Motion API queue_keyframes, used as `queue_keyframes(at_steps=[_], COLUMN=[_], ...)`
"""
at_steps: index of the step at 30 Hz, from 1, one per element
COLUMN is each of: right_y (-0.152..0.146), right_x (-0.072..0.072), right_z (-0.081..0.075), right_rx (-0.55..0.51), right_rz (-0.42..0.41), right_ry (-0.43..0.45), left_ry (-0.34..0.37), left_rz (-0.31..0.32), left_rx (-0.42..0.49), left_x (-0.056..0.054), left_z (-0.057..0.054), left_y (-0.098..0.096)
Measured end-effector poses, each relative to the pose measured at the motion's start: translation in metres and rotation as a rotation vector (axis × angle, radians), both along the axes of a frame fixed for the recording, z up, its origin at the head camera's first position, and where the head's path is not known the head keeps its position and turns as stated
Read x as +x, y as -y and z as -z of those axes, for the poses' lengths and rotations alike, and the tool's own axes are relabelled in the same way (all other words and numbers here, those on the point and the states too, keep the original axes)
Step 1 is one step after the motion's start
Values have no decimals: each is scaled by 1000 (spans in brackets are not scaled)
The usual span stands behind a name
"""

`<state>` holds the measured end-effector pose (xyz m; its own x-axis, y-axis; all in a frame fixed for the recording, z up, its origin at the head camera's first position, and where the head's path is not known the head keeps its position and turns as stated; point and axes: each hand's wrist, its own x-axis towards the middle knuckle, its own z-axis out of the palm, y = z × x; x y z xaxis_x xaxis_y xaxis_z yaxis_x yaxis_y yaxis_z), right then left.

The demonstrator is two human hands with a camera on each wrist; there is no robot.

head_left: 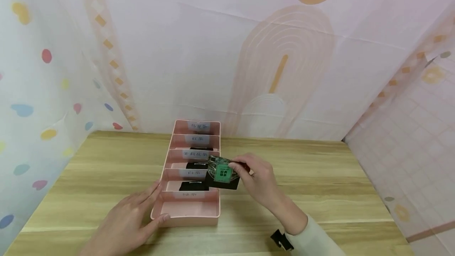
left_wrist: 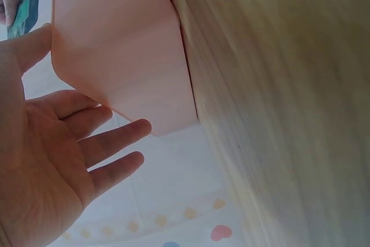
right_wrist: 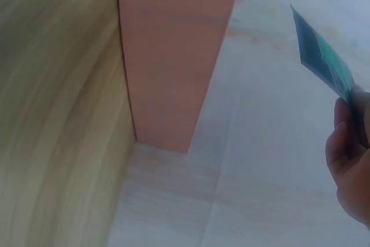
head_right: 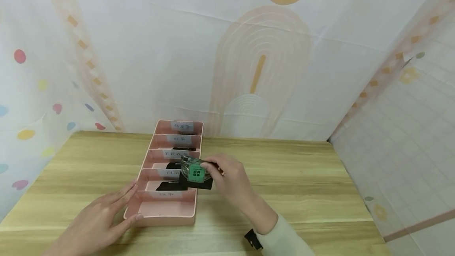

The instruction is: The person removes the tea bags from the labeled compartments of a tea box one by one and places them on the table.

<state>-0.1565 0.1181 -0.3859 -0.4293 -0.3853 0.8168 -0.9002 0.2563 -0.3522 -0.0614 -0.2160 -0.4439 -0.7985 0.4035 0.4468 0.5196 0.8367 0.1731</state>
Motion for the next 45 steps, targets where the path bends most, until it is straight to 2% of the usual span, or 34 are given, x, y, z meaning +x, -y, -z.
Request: queue_keyframes(at_steps=[7,13,21,30,37,45], right_y=[-8,-17,-27,-29,-29,-33], right_x=[-13,-22,-35,-49,-62,-75], right_z=[7,10,18,31,43,60], right_rx=[-7,29,64,106,105,119], right_rz=[78,165,229,264,256,266], right_ry=[96,153,266,392,483,635], left_ry=[6,15,24,15,-7,-18], left_rz=[-1,-7,-15,-9,-6,4], left_rx=[8,4,-10,-2,-1,-2], left_x=[2,2,2,3,2,2], left_z=[1,0,-1,-2,-1,-1], left_y=[2,1,-1,0,1,1])
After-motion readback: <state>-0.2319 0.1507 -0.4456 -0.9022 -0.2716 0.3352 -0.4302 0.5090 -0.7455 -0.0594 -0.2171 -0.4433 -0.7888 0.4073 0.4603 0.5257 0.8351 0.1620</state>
